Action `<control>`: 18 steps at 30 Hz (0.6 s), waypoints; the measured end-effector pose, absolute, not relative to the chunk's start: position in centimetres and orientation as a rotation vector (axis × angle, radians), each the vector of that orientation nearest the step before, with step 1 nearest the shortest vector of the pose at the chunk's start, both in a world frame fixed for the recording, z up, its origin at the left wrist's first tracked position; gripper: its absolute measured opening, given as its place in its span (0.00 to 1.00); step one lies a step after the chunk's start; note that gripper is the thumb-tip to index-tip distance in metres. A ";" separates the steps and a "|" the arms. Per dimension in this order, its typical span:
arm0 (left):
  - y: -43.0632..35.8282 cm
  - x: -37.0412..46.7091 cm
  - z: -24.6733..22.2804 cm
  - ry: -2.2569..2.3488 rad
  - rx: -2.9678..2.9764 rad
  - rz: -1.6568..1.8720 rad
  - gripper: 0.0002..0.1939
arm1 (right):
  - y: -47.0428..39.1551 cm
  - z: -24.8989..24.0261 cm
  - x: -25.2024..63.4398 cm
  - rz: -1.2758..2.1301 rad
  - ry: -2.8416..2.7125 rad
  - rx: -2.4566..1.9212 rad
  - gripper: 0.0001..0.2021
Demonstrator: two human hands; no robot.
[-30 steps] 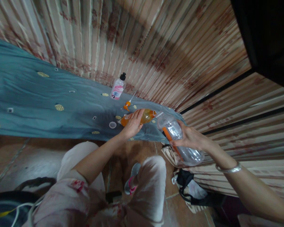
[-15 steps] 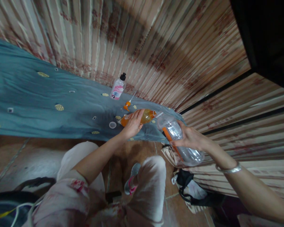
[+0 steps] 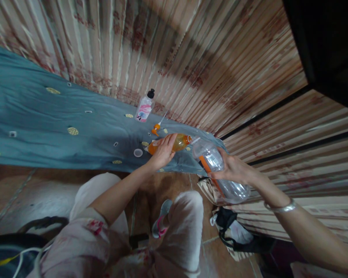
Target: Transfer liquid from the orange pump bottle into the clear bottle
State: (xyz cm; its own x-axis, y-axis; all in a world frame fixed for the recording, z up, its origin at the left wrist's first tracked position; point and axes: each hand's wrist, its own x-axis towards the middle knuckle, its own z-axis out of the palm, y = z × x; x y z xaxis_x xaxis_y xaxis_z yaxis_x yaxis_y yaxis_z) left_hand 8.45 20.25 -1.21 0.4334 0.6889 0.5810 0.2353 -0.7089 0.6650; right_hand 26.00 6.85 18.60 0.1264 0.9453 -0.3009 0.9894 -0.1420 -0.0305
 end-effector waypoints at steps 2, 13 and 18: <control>20.3 8.4 -1.3 0.773 2.204 1.219 0.41 | 6.9 18.6 26.0 -0.371 1.934 2.219 0.47; 20.1 8.3 -0.8 0.818 2.235 1.194 0.41 | 7.0 18.7 25.7 -0.365 1.888 2.223 0.48; 20.2 8.3 -1.0 0.804 2.226 1.202 0.40 | 6.9 18.6 26.0 -0.366 1.911 2.204 0.48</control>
